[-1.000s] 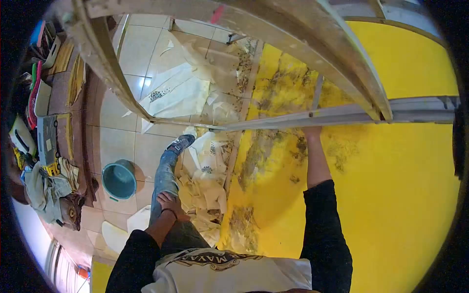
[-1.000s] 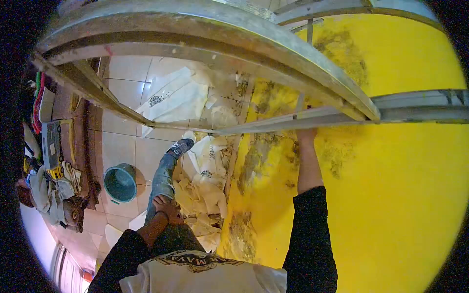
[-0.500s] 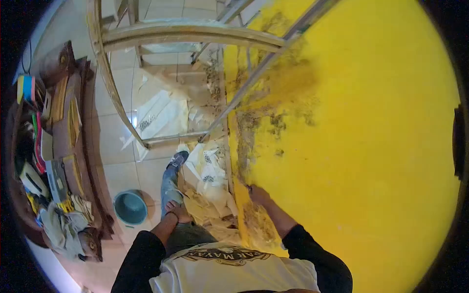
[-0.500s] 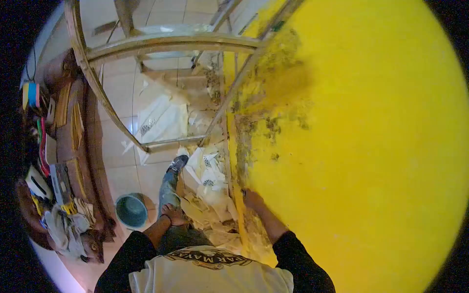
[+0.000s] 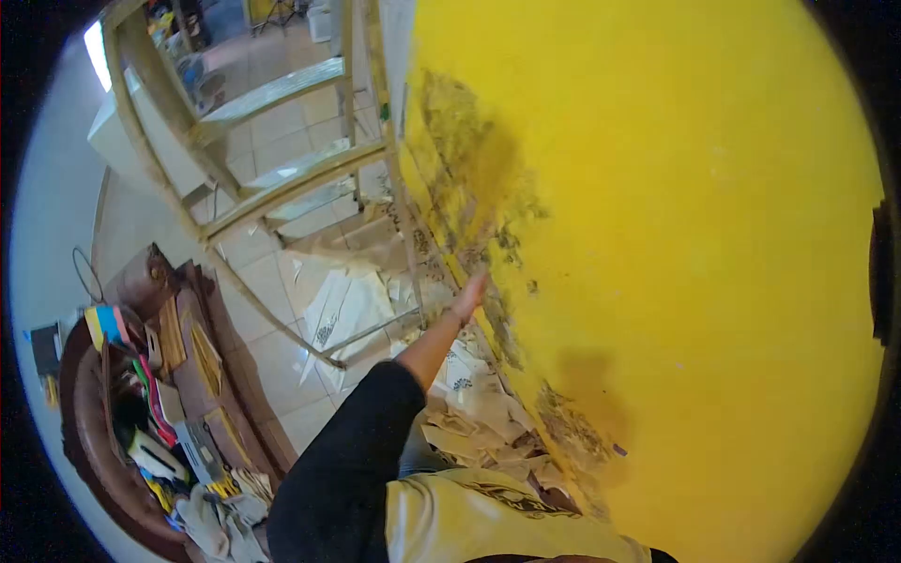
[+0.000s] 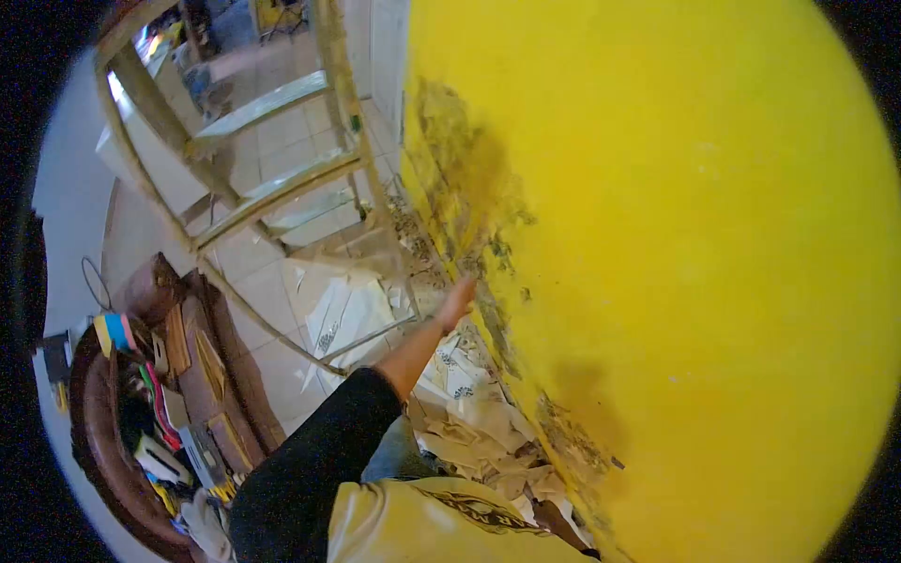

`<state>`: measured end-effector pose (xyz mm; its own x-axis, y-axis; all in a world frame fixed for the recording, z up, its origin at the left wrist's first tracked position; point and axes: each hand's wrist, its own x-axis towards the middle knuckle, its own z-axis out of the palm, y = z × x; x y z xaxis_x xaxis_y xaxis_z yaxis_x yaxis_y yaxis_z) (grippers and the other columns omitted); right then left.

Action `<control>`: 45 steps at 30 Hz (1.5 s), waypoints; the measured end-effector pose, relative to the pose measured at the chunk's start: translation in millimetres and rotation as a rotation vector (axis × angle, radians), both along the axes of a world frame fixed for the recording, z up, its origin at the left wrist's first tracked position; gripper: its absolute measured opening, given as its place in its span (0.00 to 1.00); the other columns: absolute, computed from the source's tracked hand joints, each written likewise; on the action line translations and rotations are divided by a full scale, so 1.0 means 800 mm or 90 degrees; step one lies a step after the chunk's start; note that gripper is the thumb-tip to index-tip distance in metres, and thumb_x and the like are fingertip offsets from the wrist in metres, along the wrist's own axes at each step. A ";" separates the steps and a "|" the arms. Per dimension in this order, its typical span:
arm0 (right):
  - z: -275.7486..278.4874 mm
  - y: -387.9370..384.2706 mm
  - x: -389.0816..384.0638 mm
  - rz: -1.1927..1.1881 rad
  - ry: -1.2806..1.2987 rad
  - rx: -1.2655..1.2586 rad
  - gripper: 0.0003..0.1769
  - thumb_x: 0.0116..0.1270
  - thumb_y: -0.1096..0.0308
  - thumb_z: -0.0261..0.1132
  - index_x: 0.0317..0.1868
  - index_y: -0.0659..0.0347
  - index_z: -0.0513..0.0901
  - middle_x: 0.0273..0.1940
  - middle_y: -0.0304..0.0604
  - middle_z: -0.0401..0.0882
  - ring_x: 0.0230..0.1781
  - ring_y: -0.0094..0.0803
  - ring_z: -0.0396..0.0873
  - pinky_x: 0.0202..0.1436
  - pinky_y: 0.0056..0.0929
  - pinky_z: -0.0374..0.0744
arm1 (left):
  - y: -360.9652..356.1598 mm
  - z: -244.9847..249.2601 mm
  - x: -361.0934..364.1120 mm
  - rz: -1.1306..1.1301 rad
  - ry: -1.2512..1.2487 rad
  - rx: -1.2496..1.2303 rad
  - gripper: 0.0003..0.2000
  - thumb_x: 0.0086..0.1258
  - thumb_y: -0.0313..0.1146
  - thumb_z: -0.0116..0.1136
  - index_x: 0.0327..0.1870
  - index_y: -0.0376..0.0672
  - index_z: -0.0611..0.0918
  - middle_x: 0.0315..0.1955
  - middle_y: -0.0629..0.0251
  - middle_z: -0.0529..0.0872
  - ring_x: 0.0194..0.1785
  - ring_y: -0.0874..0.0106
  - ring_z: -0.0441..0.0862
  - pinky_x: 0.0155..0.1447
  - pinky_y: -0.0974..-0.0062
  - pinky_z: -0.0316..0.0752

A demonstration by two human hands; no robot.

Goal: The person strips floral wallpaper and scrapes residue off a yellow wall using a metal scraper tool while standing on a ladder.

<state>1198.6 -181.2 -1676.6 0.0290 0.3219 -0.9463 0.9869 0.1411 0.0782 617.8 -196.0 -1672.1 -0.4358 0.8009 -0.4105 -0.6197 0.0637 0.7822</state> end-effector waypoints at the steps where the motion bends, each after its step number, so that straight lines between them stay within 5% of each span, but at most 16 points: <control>1: 0.005 -0.010 0.000 -0.039 0.012 0.008 0.14 0.71 0.54 0.61 0.38 0.57 0.81 0.21 0.43 0.76 0.15 0.35 0.70 0.19 0.40 0.66 | 0.023 0.065 -0.020 0.063 -0.054 0.030 0.47 0.70 0.73 0.35 0.80 0.47 0.47 0.80 0.57 0.43 0.82 0.57 0.42 0.79 0.46 0.44; 6: 0.030 -0.052 -0.009 -0.171 0.064 0.032 0.14 0.71 0.55 0.61 0.40 0.57 0.81 0.22 0.43 0.76 0.17 0.35 0.71 0.22 0.40 0.67 | 0.173 0.104 -0.069 0.193 -0.180 0.063 0.43 0.73 0.67 0.36 0.80 0.45 0.49 0.79 0.55 0.43 0.81 0.57 0.42 0.79 0.44 0.44; 8: 0.036 -0.068 -0.017 -0.210 0.071 0.034 0.13 0.71 0.55 0.61 0.40 0.57 0.81 0.23 0.43 0.76 0.18 0.35 0.71 0.23 0.40 0.67 | 0.223 0.055 -0.067 0.212 -0.211 0.127 0.42 0.73 0.66 0.37 0.79 0.45 0.51 0.79 0.54 0.44 0.81 0.57 0.44 0.78 0.44 0.44; 10: 0.038 -0.081 -0.027 -0.241 0.076 0.033 0.13 0.71 0.55 0.61 0.41 0.57 0.80 0.23 0.43 0.76 0.19 0.35 0.71 0.23 0.40 0.67 | 0.233 0.041 -0.070 0.232 -0.235 0.185 0.41 0.74 0.65 0.38 0.79 0.45 0.53 0.79 0.53 0.46 0.80 0.57 0.45 0.78 0.44 0.45; 13: 0.042 -0.102 -0.038 -0.277 0.079 0.031 0.13 0.71 0.56 0.60 0.41 0.57 0.80 0.24 0.43 0.76 0.20 0.36 0.71 0.25 0.40 0.67 | 0.220 0.035 -0.080 0.173 -0.046 -0.036 0.38 0.74 0.62 0.42 0.78 0.46 0.57 0.76 0.50 0.51 0.78 0.55 0.51 0.75 0.45 0.51; 16: 0.045 -0.122 -0.048 -0.305 0.091 0.034 0.13 0.72 0.56 0.60 0.42 0.57 0.80 0.25 0.43 0.76 0.21 0.36 0.71 0.26 0.40 0.68 | 0.193 0.036 -0.109 0.186 -0.192 0.102 0.46 0.73 0.61 0.48 0.80 0.46 0.38 0.80 0.59 0.35 0.82 0.60 0.35 0.81 0.57 0.40; 23: 0.059 -0.170 -0.059 -0.366 0.138 0.072 0.12 0.72 0.57 0.60 0.44 0.57 0.79 0.27 0.44 0.75 0.24 0.36 0.72 0.29 0.40 0.68 | 0.258 0.023 -0.121 0.175 -0.120 0.020 0.42 0.76 0.62 0.40 0.80 0.45 0.43 0.80 0.53 0.36 0.82 0.58 0.36 0.80 0.55 0.46; 25: 0.064 -0.174 -0.066 -0.382 0.156 0.091 0.12 0.72 0.57 0.60 0.44 0.57 0.79 0.27 0.44 0.75 0.25 0.36 0.72 0.30 0.39 0.69 | 0.248 0.065 -0.113 0.135 -0.286 0.340 0.40 0.78 0.58 0.37 0.79 0.38 0.42 0.79 0.48 0.36 0.81 0.54 0.35 0.81 0.56 0.42; 26: 0.064 -0.178 -0.068 -0.390 0.163 0.099 0.12 0.72 0.57 0.59 0.44 0.57 0.79 0.28 0.44 0.75 0.25 0.36 0.72 0.31 0.39 0.69 | 0.246 0.111 -0.091 0.124 -0.285 0.343 0.40 0.78 0.58 0.37 0.79 0.38 0.42 0.79 0.48 0.36 0.81 0.54 0.35 0.81 0.56 0.42; 28: 0.063 -0.181 -0.070 -0.402 0.178 0.114 0.12 0.72 0.58 0.59 0.45 0.57 0.79 0.28 0.44 0.75 0.26 0.36 0.72 0.32 0.39 0.69 | 0.247 0.217 -0.011 0.345 0.084 -0.078 0.39 0.80 0.51 0.38 0.77 0.29 0.41 0.77 0.40 0.35 0.81 0.49 0.33 0.81 0.55 0.38; 30: 0.065 -0.185 -0.066 -0.414 0.186 0.130 0.12 0.72 0.58 0.59 0.45 0.57 0.78 0.29 0.44 0.75 0.27 0.37 0.72 0.32 0.39 0.69 | 0.254 0.255 0.064 0.333 0.310 -0.090 0.39 0.80 0.47 0.40 0.75 0.23 0.40 0.76 0.35 0.34 0.80 0.46 0.31 0.81 0.53 0.36; 33: 0.064 -0.179 -0.055 -0.418 0.205 0.155 0.12 0.73 0.58 0.59 0.46 0.57 0.78 0.29 0.44 0.75 0.28 0.37 0.72 0.34 0.39 0.69 | 0.241 0.294 0.204 0.305 0.611 -0.005 0.49 0.67 0.41 0.58 0.75 0.24 0.39 0.75 0.30 0.32 0.79 0.39 0.29 0.80 0.48 0.31; 36: 0.062 -0.169 -0.041 -0.433 0.221 0.186 0.11 0.73 0.59 0.59 0.47 0.57 0.78 0.30 0.44 0.75 0.30 0.37 0.73 0.35 0.39 0.70 | 0.156 0.313 0.305 0.083 0.806 0.375 0.51 0.63 0.42 0.62 0.76 0.25 0.40 0.72 0.22 0.32 0.75 0.27 0.29 0.74 0.32 0.38; 40: 0.060 -0.133 -0.016 -0.470 0.269 0.260 0.11 0.73 0.59 0.58 0.47 0.57 0.77 0.31 0.44 0.75 0.31 0.37 0.73 0.37 0.39 0.70 | 0.118 0.352 0.322 -0.263 1.055 0.571 0.45 0.66 0.51 0.57 0.77 0.32 0.53 0.75 0.28 0.36 0.77 0.30 0.32 0.72 0.29 0.39; 42: 0.055 -0.108 0.001 -0.492 0.296 0.304 0.11 0.73 0.60 0.58 0.48 0.57 0.77 0.32 0.44 0.75 0.32 0.37 0.73 0.38 0.39 0.70 | 0.144 0.420 0.315 -0.187 1.094 0.687 0.44 0.65 0.53 0.56 0.77 0.33 0.56 0.76 0.31 0.41 0.78 0.31 0.35 0.73 0.30 0.38; 45: 0.046 -0.065 0.030 -0.533 0.338 0.371 0.11 0.73 0.60 0.58 0.49 0.57 0.77 0.32 0.44 0.75 0.33 0.37 0.73 0.39 0.39 0.70 | 0.190 0.588 0.295 0.181 1.198 0.681 0.43 0.66 0.53 0.53 0.77 0.34 0.56 0.76 0.34 0.44 0.78 0.34 0.36 0.74 0.32 0.36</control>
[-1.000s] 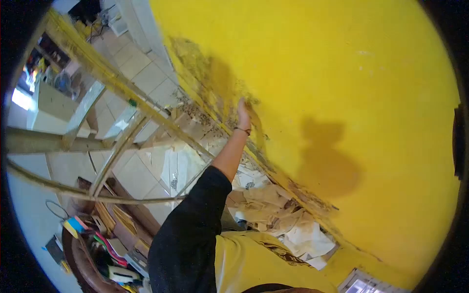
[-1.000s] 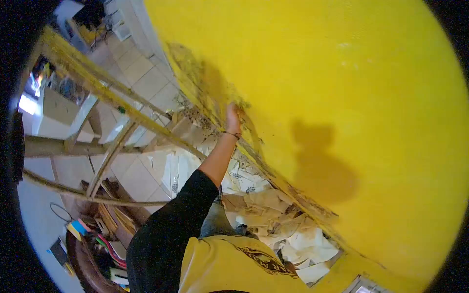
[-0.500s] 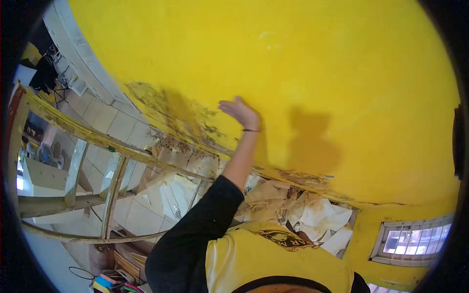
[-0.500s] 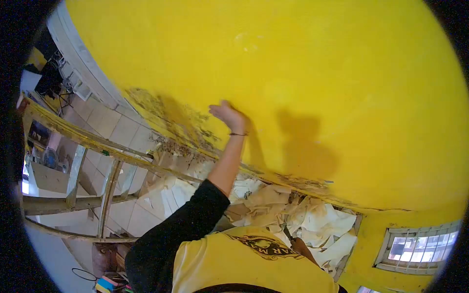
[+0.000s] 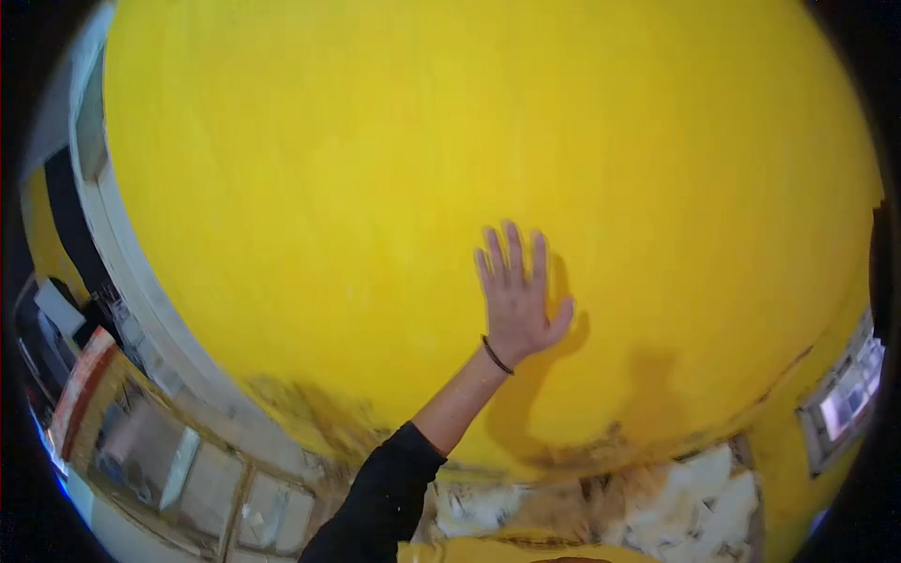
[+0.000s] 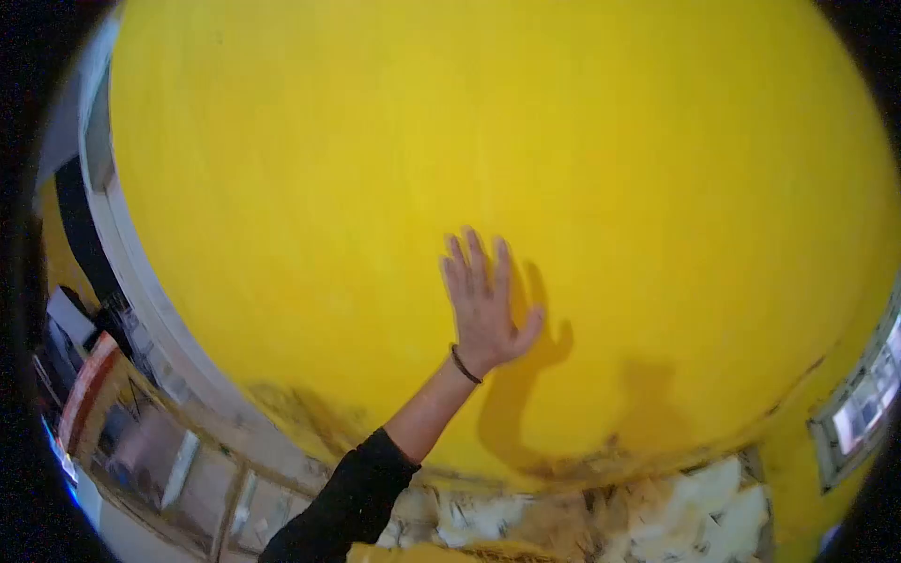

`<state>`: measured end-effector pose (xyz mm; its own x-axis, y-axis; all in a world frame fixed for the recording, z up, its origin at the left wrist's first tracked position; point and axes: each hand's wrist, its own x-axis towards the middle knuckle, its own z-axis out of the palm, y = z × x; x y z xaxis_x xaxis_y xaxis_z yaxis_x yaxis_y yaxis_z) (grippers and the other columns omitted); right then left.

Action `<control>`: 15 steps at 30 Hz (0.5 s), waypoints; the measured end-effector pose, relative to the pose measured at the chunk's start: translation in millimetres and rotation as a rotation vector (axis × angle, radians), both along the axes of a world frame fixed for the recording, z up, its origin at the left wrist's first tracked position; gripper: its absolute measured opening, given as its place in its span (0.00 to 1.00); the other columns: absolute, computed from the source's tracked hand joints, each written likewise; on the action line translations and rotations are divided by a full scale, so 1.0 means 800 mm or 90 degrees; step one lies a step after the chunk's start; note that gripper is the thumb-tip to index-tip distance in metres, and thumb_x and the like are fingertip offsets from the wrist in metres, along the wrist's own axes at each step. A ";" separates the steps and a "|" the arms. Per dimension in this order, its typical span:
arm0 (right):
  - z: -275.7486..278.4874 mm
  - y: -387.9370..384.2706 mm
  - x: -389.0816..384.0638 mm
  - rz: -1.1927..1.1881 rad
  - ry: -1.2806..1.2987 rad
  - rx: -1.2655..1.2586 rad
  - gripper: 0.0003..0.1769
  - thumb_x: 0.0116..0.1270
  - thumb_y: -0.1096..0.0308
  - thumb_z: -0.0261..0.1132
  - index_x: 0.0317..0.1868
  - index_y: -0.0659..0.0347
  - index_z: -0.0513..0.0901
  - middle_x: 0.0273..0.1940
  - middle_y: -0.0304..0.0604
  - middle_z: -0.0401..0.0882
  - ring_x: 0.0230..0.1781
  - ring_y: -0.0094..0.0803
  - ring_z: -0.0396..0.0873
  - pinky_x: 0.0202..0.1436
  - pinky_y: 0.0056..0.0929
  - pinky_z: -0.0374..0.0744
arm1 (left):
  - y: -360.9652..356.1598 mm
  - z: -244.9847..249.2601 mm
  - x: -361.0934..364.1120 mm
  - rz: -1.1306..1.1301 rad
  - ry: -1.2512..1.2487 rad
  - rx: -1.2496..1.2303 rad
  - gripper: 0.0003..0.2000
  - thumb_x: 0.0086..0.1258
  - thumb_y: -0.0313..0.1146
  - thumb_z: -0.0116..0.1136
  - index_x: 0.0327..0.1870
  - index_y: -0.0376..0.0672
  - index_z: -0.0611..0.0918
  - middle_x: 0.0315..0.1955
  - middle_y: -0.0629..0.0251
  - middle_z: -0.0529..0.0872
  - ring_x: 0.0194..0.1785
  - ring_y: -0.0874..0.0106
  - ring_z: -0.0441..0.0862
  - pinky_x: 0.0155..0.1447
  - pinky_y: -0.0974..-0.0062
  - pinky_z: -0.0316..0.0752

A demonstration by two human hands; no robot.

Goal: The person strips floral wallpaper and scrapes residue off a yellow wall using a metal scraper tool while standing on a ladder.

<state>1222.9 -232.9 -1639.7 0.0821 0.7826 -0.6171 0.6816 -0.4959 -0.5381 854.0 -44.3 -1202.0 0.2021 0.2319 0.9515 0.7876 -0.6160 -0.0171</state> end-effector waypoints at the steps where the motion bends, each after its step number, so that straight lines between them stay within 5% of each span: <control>1: -0.003 0.016 0.010 -0.018 0.009 0.016 0.11 0.74 0.60 0.58 0.49 0.57 0.77 0.33 0.44 0.75 0.34 0.37 0.73 0.40 0.39 0.71 | 0.014 0.053 -0.001 0.041 -0.026 0.065 0.43 0.67 0.53 0.52 0.77 0.34 0.55 0.76 0.35 0.44 0.79 0.34 0.36 0.75 0.34 0.36; 5: -0.004 0.059 0.051 -0.089 0.033 0.056 0.11 0.74 0.61 0.58 0.50 0.57 0.76 0.34 0.44 0.75 0.35 0.38 0.74 0.41 0.39 0.71 | 0.056 0.170 0.013 0.163 -0.007 0.151 0.42 0.67 0.51 0.51 0.77 0.33 0.54 0.77 0.35 0.44 0.79 0.36 0.36 0.76 0.36 0.36; 15: -0.044 0.081 0.136 -0.218 0.111 0.075 0.12 0.74 0.62 0.57 0.52 0.57 0.75 0.36 0.44 0.75 0.39 0.38 0.74 0.46 0.38 0.72 | 0.070 0.127 0.070 0.214 -0.100 0.117 0.43 0.68 0.45 0.53 0.76 0.28 0.49 0.76 0.34 0.41 0.79 0.37 0.35 0.77 0.40 0.34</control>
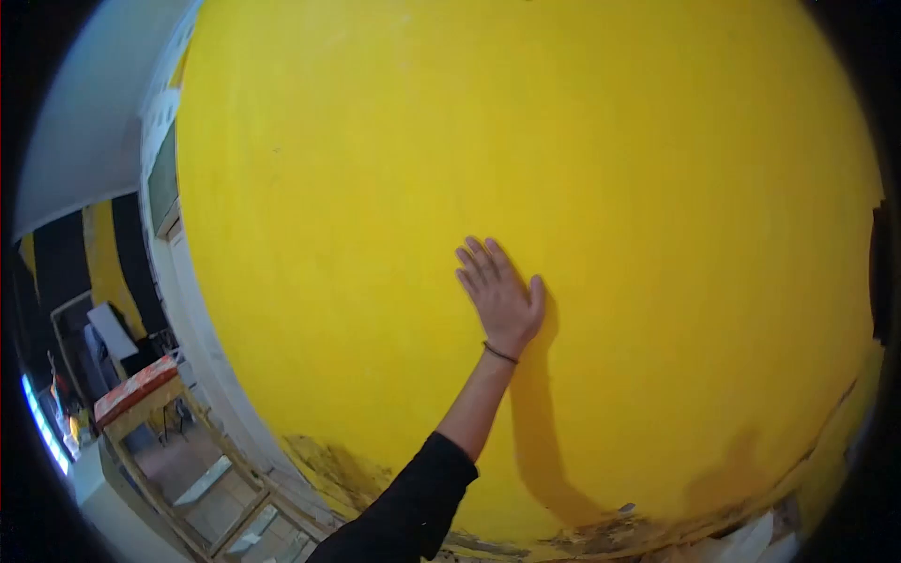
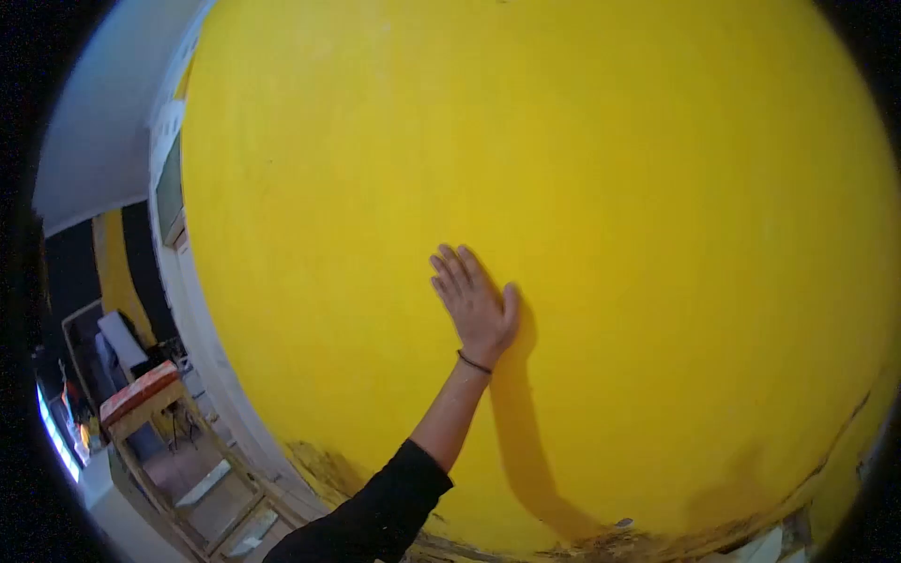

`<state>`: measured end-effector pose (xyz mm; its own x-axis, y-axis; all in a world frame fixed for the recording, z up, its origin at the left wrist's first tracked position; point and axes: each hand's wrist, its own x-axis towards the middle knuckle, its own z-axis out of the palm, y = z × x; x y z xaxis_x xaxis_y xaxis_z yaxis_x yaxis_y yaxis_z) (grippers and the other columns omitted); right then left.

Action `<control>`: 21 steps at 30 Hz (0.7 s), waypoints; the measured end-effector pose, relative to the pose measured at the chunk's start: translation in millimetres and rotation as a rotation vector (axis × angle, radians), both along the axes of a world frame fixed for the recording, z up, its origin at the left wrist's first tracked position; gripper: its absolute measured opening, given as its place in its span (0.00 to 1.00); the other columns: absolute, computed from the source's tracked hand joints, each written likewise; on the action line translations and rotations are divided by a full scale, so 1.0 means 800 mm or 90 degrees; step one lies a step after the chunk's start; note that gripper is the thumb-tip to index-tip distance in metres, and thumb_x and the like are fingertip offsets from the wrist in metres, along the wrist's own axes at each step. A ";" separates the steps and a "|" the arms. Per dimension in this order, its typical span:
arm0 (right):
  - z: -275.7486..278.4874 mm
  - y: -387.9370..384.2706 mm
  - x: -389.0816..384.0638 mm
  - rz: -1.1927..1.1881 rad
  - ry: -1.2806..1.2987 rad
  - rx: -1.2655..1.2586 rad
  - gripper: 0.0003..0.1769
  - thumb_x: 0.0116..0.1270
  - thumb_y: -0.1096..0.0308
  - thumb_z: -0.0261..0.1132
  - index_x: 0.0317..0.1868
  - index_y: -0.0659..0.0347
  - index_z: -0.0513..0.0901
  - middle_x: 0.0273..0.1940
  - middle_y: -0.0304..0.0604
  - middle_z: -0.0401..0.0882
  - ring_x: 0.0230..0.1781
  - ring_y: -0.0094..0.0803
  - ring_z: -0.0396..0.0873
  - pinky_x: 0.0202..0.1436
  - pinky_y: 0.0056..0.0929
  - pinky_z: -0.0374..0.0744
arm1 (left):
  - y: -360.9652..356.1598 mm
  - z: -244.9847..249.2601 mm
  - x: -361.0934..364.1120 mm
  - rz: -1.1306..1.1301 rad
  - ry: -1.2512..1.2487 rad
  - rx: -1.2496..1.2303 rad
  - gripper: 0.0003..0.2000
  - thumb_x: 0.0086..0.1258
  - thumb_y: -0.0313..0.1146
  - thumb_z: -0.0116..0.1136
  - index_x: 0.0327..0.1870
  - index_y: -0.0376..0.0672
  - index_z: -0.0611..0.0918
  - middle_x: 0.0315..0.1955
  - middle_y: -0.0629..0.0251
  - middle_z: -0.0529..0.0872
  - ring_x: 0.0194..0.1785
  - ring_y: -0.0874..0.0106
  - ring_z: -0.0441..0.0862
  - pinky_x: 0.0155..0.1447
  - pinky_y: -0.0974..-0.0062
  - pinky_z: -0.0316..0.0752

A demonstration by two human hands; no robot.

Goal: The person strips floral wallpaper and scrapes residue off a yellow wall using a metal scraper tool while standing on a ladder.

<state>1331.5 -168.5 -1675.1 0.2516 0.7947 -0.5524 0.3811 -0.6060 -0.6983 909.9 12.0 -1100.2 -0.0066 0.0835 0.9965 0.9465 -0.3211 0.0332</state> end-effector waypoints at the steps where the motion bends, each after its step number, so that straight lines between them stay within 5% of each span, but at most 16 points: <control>1: -0.010 -0.007 0.004 -0.019 0.016 0.002 0.12 0.74 0.62 0.57 0.52 0.57 0.75 0.37 0.44 0.75 0.40 0.38 0.74 0.46 0.38 0.72 | 0.002 -0.013 0.002 -0.004 0.027 -0.013 0.43 0.69 0.45 0.52 0.76 0.28 0.48 0.77 0.34 0.40 0.79 0.38 0.33 0.77 0.40 0.33; 7: -0.092 -0.062 -0.004 -0.199 0.176 0.007 0.12 0.75 0.63 0.56 0.54 0.57 0.75 0.38 0.45 0.75 0.42 0.38 0.75 0.49 0.38 0.73 | -0.006 -0.101 0.004 0.002 0.191 -0.102 0.44 0.69 0.49 0.50 0.77 0.28 0.47 0.76 0.33 0.37 0.79 0.37 0.30 0.77 0.39 0.30; 12: -0.190 -0.106 -0.087 -0.515 0.451 0.046 0.12 0.75 0.64 0.56 0.55 0.57 0.74 0.39 0.45 0.75 0.44 0.39 0.75 0.51 0.38 0.73 | -0.008 -0.118 -0.015 0.026 0.342 -0.072 0.44 0.68 0.50 0.51 0.76 0.29 0.49 0.75 0.29 0.36 0.77 0.31 0.32 0.73 0.30 0.34; 16: -0.180 -0.092 -0.107 -0.756 0.603 0.213 0.13 0.75 0.64 0.56 0.56 0.57 0.74 0.40 0.45 0.74 0.46 0.39 0.75 0.53 0.38 0.73 | -0.024 -0.135 -0.003 0.037 0.424 -0.062 0.44 0.66 0.52 0.52 0.76 0.31 0.53 0.74 0.28 0.39 0.77 0.29 0.36 0.73 0.28 0.35; 18: -0.146 -0.079 -0.107 -0.814 0.639 0.375 0.13 0.76 0.64 0.56 0.56 0.57 0.74 0.41 0.45 0.74 0.47 0.39 0.75 0.54 0.38 0.74 | -0.049 -0.150 0.006 -0.007 0.707 -0.323 0.41 0.66 0.54 0.53 0.76 0.39 0.58 0.76 0.39 0.48 0.78 0.37 0.43 0.75 0.32 0.40; 19: -0.123 -0.074 -0.105 -0.821 0.642 0.478 0.13 0.76 0.64 0.56 0.56 0.57 0.73 0.41 0.45 0.74 0.47 0.39 0.75 0.55 0.38 0.74 | -0.046 -0.148 0.009 -0.002 0.698 -0.321 0.41 0.66 0.54 0.53 0.76 0.39 0.58 0.76 0.39 0.48 0.78 0.37 0.43 0.75 0.32 0.40; 21: -0.063 -0.059 -0.107 -0.754 0.563 0.742 0.13 0.76 0.65 0.55 0.57 0.57 0.73 0.42 0.45 0.74 0.48 0.39 0.76 0.55 0.38 0.74 | -0.030 -0.131 0.029 -0.165 1.072 -0.297 0.37 0.65 0.54 0.53 0.75 0.48 0.63 0.76 0.55 0.57 0.79 0.49 0.51 0.77 0.37 0.44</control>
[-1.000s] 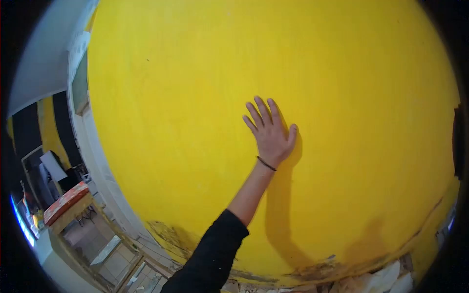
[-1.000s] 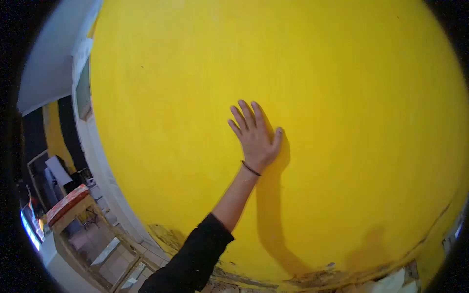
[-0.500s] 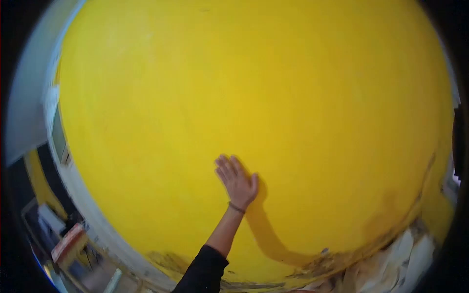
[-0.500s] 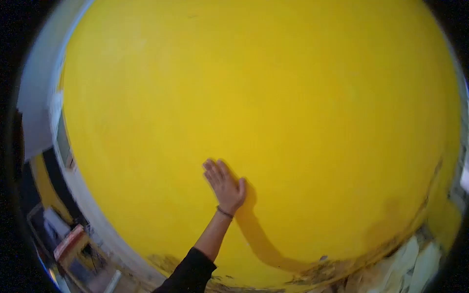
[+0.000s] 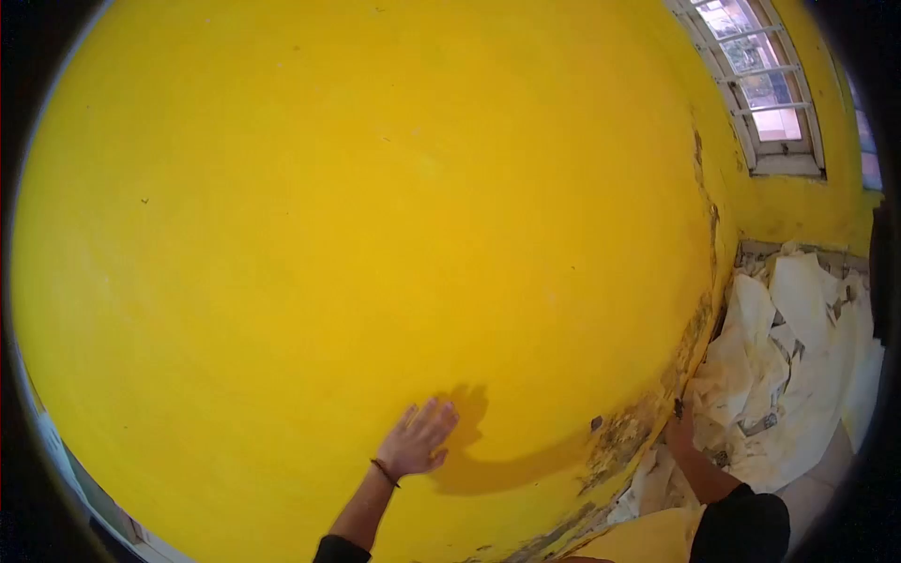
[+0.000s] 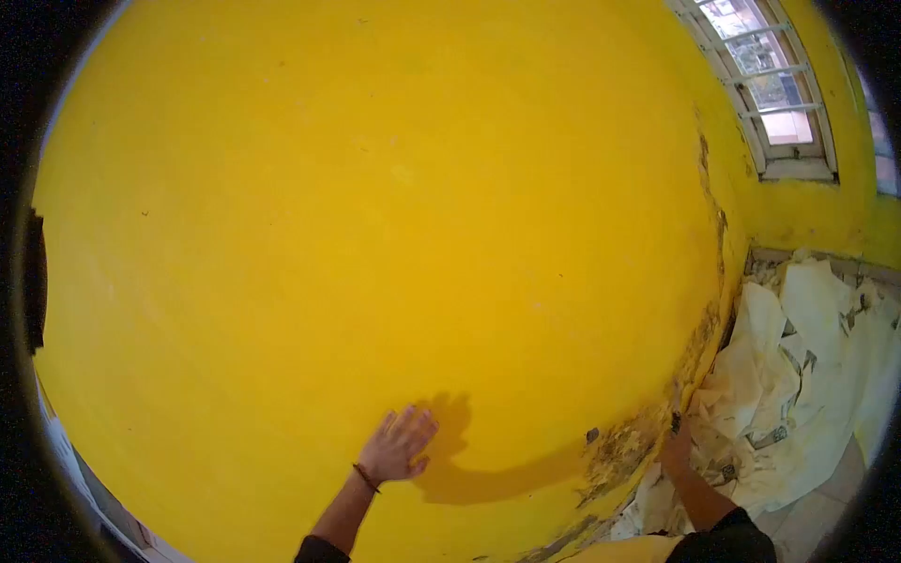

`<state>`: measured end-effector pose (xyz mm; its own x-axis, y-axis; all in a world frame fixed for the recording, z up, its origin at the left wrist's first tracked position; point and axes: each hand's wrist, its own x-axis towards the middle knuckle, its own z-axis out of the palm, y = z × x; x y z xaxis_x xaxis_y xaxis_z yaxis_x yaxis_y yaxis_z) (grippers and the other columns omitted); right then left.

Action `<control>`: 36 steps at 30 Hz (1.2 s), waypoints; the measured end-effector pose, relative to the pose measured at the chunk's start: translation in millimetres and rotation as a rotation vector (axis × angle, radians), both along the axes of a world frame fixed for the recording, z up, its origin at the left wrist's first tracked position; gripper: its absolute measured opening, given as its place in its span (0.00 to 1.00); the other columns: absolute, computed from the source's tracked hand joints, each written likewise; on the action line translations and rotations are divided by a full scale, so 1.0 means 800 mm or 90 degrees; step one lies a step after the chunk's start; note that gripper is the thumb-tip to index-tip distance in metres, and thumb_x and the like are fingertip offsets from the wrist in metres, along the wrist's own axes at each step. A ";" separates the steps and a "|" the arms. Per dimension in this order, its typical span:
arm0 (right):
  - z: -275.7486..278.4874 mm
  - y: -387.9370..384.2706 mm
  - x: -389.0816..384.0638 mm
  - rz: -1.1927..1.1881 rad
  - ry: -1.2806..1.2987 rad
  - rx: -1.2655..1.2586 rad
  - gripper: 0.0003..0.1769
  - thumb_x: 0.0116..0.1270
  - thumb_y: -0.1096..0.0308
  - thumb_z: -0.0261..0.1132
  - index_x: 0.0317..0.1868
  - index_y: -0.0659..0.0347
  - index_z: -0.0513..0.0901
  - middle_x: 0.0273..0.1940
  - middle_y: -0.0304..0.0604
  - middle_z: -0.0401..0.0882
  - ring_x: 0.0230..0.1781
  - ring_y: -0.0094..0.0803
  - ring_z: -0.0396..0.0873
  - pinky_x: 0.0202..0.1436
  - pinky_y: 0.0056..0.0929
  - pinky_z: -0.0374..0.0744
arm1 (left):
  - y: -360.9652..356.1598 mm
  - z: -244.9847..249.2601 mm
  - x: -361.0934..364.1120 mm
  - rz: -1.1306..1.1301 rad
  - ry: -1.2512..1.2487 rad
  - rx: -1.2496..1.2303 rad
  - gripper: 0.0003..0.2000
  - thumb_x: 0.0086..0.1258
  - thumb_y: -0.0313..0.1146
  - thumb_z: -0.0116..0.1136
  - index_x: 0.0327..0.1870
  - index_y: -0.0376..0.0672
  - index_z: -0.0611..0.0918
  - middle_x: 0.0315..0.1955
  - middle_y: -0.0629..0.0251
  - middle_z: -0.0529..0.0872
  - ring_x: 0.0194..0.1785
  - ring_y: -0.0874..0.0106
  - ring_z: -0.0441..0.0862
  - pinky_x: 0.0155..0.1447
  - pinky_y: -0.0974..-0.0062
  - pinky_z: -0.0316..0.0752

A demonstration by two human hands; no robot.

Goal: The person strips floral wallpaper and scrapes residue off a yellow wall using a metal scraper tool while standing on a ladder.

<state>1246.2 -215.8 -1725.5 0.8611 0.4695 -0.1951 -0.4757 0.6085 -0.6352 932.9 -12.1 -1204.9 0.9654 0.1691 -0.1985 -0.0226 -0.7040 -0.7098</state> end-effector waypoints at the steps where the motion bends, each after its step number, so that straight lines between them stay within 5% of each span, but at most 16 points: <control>1: 0.037 0.007 0.000 -0.070 -0.162 0.063 0.19 0.75 0.68 0.56 0.64 0.58 0.68 0.51 0.48 0.71 0.55 0.42 0.72 0.60 0.38 0.73 | -0.008 0.026 0.022 0.006 -0.085 0.060 0.36 0.65 0.54 0.53 0.75 0.51 0.64 0.76 0.59 0.58 0.79 0.54 0.52 0.78 0.40 0.45; 2: 0.075 0.014 0.000 -0.140 -0.314 0.147 0.26 0.75 0.71 0.56 0.71 0.58 0.63 0.61 0.51 0.67 0.63 0.44 0.69 0.64 0.38 0.72 | -0.013 0.060 0.046 0.015 -0.170 0.118 0.35 0.65 0.54 0.53 0.75 0.54 0.65 0.76 0.64 0.60 0.79 0.58 0.53 0.78 0.43 0.47; 3: 0.148 0.022 0.020 -0.079 -0.470 -0.191 0.30 0.75 0.74 0.55 0.75 0.59 0.58 0.68 0.53 0.61 0.68 0.47 0.65 0.67 0.40 0.71 | -0.012 0.098 0.072 -0.010 -0.230 0.216 0.36 0.65 0.53 0.53 0.75 0.50 0.65 0.76 0.59 0.59 0.80 0.54 0.51 0.78 0.43 0.46; 5: 0.273 0.050 0.037 -0.068 -0.534 -0.229 0.29 0.75 0.75 0.55 0.74 0.59 0.59 0.67 0.53 0.63 0.69 0.45 0.64 0.66 0.40 0.71 | -0.006 0.168 0.120 -0.022 -0.445 0.266 0.39 0.66 0.51 0.51 0.76 0.38 0.59 0.77 0.47 0.53 0.80 0.44 0.46 0.78 0.40 0.41; 11: 0.528 0.139 0.052 -0.111 -0.735 -0.201 0.33 0.71 0.68 0.59 0.74 0.46 0.60 0.47 0.52 0.69 0.42 0.51 0.77 0.43 0.45 0.79 | 0.051 0.292 0.239 -0.050 -0.763 0.362 0.39 0.74 0.55 0.45 0.77 0.35 0.54 0.78 0.44 0.47 0.81 0.46 0.41 0.79 0.44 0.39; 14: 0.625 0.176 0.041 -0.107 -0.800 -0.136 0.32 0.71 0.65 0.58 0.75 0.46 0.59 0.46 0.54 0.69 0.38 0.52 0.78 0.39 0.50 0.80 | 0.063 0.282 0.271 -0.200 -0.826 0.379 0.39 0.75 0.57 0.42 0.77 0.36 0.54 0.77 0.41 0.47 0.80 0.45 0.41 0.79 0.44 0.38; 19: 0.758 0.228 0.068 -0.231 -0.839 -0.118 0.31 0.72 0.63 0.55 0.75 0.45 0.59 0.46 0.57 0.71 0.38 0.56 0.79 0.40 0.55 0.80 | 0.051 0.281 0.266 -0.077 -0.736 0.442 0.39 0.75 0.58 0.41 0.77 0.37 0.54 0.77 0.41 0.47 0.80 0.43 0.41 0.78 0.42 0.38; 23: 0.846 0.223 0.169 -0.321 -0.698 -0.137 0.26 0.73 0.60 0.55 0.69 0.55 0.68 0.48 0.57 0.76 0.46 0.53 0.79 0.48 0.49 0.77 | 0.050 0.281 0.264 -0.064 -0.671 0.489 0.38 0.75 0.59 0.40 0.78 0.42 0.54 0.78 0.49 0.48 0.80 0.41 0.40 0.77 0.38 0.38; 26: 0.800 0.185 0.215 -0.444 -0.690 -0.050 0.26 0.72 0.64 0.57 0.69 0.55 0.69 0.50 0.56 0.77 0.50 0.50 0.78 0.54 0.44 0.76 | 0.043 0.286 0.263 -0.048 -0.625 0.484 0.38 0.75 0.60 0.41 0.79 0.44 0.54 0.79 0.53 0.48 0.80 0.42 0.40 0.77 0.37 0.37; 30: 0.609 0.130 0.195 -0.453 -0.769 -0.031 0.31 0.70 0.74 0.57 0.73 0.61 0.63 0.52 0.55 0.76 0.49 0.47 0.76 0.54 0.41 0.74 | 0.056 0.307 0.294 -0.133 -0.562 0.466 0.40 0.75 0.59 0.43 0.77 0.37 0.54 0.78 0.49 0.50 0.79 0.42 0.43 0.78 0.40 0.40; 31: 0.537 0.125 0.181 -0.382 -0.767 -0.110 0.31 0.71 0.72 0.56 0.73 0.64 0.61 0.60 0.56 0.74 0.51 0.47 0.75 0.57 0.39 0.74 | 0.060 0.313 0.314 -0.162 -0.547 0.445 0.40 0.75 0.58 0.43 0.76 0.34 0.54 0.78 0.47 0.50 0.79 0.42 0.43 0.78 0.42 0.41; 32: 0.475 0.110 0.160 -0.228 -0.711 -0.160 0.30 0.73 0.71 0.56 0.74 0.63 0.61 0.59 0.56 0.74 0.50 0.46 0.75 0.56 0.38 0.74 | 0.053 0.315 0.343 -0.121 -0.539 0.469 0.42 0.75 0.59 0.44 0.74 0.26 0.55 0.76 0.39 0.51 0.79 0.42 0.44 0.78 0.45 0.43; 33: 0.419 0.104 0.142 -0.308 -0.781 -0.156 0.29 0.75 0.71 0.54 0.75 0.62 0.61 0.52 0.54 0.75 0.46 0.45 0.75 0.51 0.40 0.75 | 0.056 0.315 0.372 -0.129 -0.541 0.462 0.42 0.75 0.59 0.44 0.74 0.26 0.55 0.76 0.39 0.51 0.79 0.42 0.44 0.78 0.45 0.43; 34: 0.355 0.082 0.117 -0.094 -0.678 -0.291 0.29 0.76 0.70 0.53 0.75 0.62 0.61 0.48 0.53 0.74 0.45 0.46 0.75 0.48 0.42 0.75 | 0.060 0.311 0.404 -0.145 -0.587 0.461 0.43 0.74 0.60 0.45 0.73 0.25 0.55 0.75 0.36 0.51 0.79 0.41 0.44 0.78 0.45 0.44; 36: 0.243 0.038 0.071 0.015 -0.643 -0.403 0.31 0.76 0.67 0.53 0.76 0.57 0.58 0.50 0.58 0.73 0.46 0.51 0.76 0.48 0.46 0.76 | 0.067 0.294 0.458 -0.169 -0.656 0.484 0.46 0.72 0.62 0.45 0.71 0.21 0.56 0.72 0.30 0.54 0.78 0.40 0.47 0.78 0.46 0.46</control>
<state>1302.7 -185.6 -1531.2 0.7511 0.5513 0.3633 0.4046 0.0504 -0.9131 1299.1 41.7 -969.6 0.6362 -0.3073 0.7077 0.6915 -0.1799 -0.6997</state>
